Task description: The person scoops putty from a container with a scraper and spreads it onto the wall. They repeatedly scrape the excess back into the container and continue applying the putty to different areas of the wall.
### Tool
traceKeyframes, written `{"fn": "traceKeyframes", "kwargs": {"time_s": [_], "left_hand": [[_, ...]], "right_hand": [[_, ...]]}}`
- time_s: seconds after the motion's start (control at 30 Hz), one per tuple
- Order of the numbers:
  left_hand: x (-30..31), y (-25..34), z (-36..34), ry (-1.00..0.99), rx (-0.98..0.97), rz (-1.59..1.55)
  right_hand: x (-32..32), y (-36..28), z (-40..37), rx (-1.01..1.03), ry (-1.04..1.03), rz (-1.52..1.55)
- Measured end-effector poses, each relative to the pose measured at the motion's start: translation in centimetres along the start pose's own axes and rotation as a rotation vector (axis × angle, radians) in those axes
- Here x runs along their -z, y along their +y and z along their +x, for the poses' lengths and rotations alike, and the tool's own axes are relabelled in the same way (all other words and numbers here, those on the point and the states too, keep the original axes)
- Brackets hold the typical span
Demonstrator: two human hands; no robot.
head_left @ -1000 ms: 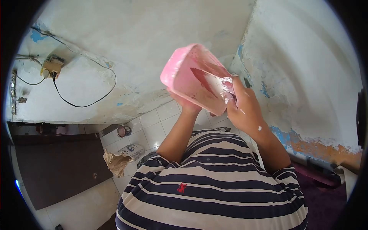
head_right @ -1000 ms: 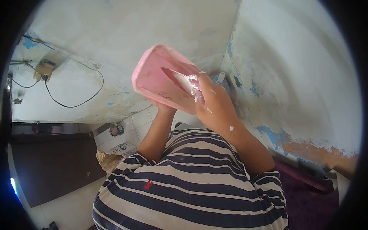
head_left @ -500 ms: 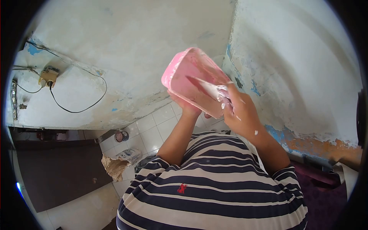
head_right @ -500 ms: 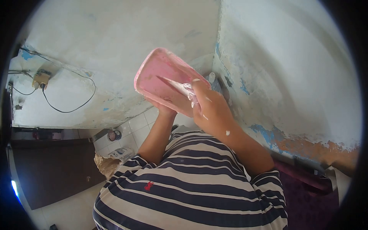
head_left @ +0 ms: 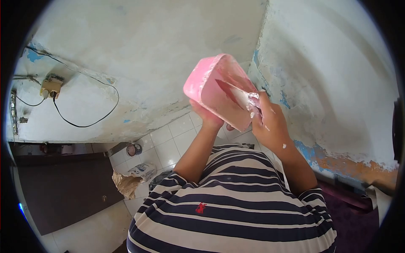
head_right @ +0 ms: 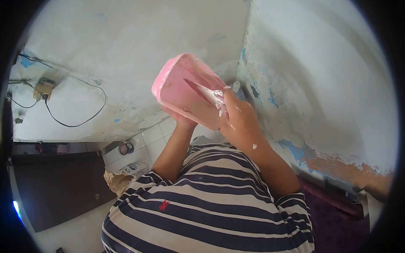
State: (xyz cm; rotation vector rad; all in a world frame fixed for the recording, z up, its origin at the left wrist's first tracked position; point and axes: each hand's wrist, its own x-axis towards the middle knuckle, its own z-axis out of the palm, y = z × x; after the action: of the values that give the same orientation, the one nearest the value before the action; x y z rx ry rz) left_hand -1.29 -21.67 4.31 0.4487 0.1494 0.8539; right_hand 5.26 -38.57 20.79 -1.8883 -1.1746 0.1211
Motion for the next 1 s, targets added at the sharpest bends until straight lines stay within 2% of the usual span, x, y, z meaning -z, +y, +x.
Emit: {"fn": "traceKeyframes", "kwargs": {"time_s": [0.07,0.13,0.2,0.3,0.37,0.43,0.47,0.53,0.6,0.67,0.7,0.77,0.83,0.87,0.97,1.0], "left_hand": [[-0.2,1.2,0.4,0.005,0.009,0.005],[-1.2,3.0,0.7,-0.175,-0.055,0.194],[-0.6,3.7,1.2,-0.144,-0.032,0.187],[0.0,5.1,2.7,-0.128,0.004,0.11],[0.0,6.3,3.3,-0.135,0.024,0.037],[-0.6,7.8,3.9,-0.131,-0.109,0.279],[-0.2,8.3,4.6,-0.135,-0.114,0.276],[1.3,9.2,5.3,-0.195,-0.102,0.244],[1.6,10.3,5.5,-0.17,-0.094,0.243],[2.2,11.1,6.3,-0.156,-0.089,0.24],[3.0,11.3,6.6,-0.15,-0.059,0.188],[3.4,12.2,6.8,-0.147,-0.026,0.137],[2.7,13.4,6.7,-0.165,-0.148,0.243],[3.0,13.9,6.9,-0.163,-0.143,0.245],[4.2,15.2,6.8,-0.16,-0.125,0.306],[4.8,15.4,6.9,-0.147,-0.093,0.23]], "right_hand": [[-0.8,-0.5,0.5,0.063,0.082,0.023],[-1.7,-0.6,1.2,0.042,0.071,0.003],[-2.7,-1.1,1.4,0.014,0.051,-0.015],[-4.1,-2.2,2.7,0.083,0.133,0.03],[-4.7,-2.9,3.4,-0.006,0.037,-0.057],[-6.1,-3.2,3.4,0.044,0.114,-0.031],[-6.7,-3.3,3.6,0.092,0.19,-0.002],[-7.8,-4.1,4.7,0.054,0.162,-0.021],[-8.9,-4.9,5.1,0.009,0.138,-0.039],[-9.8,-5.4,5.7,0.139,0.204,-0.017],[-10.2,-5.7,5.9,0.139,0.205,-0.019],[-10.9,-6.4,6.5,0.014,0.073,-0.043],[-11.9,-7.0,7.1,0.064,0.144,-0.037],[-12.5,-7.3,7.1,0.109,0.204,-0.029],[-13.6,-7.9,7.3,-0.007,0.114,-0.034],[-14.2,-7.8,7.5,-0.009,0.115,-0.034]]}}
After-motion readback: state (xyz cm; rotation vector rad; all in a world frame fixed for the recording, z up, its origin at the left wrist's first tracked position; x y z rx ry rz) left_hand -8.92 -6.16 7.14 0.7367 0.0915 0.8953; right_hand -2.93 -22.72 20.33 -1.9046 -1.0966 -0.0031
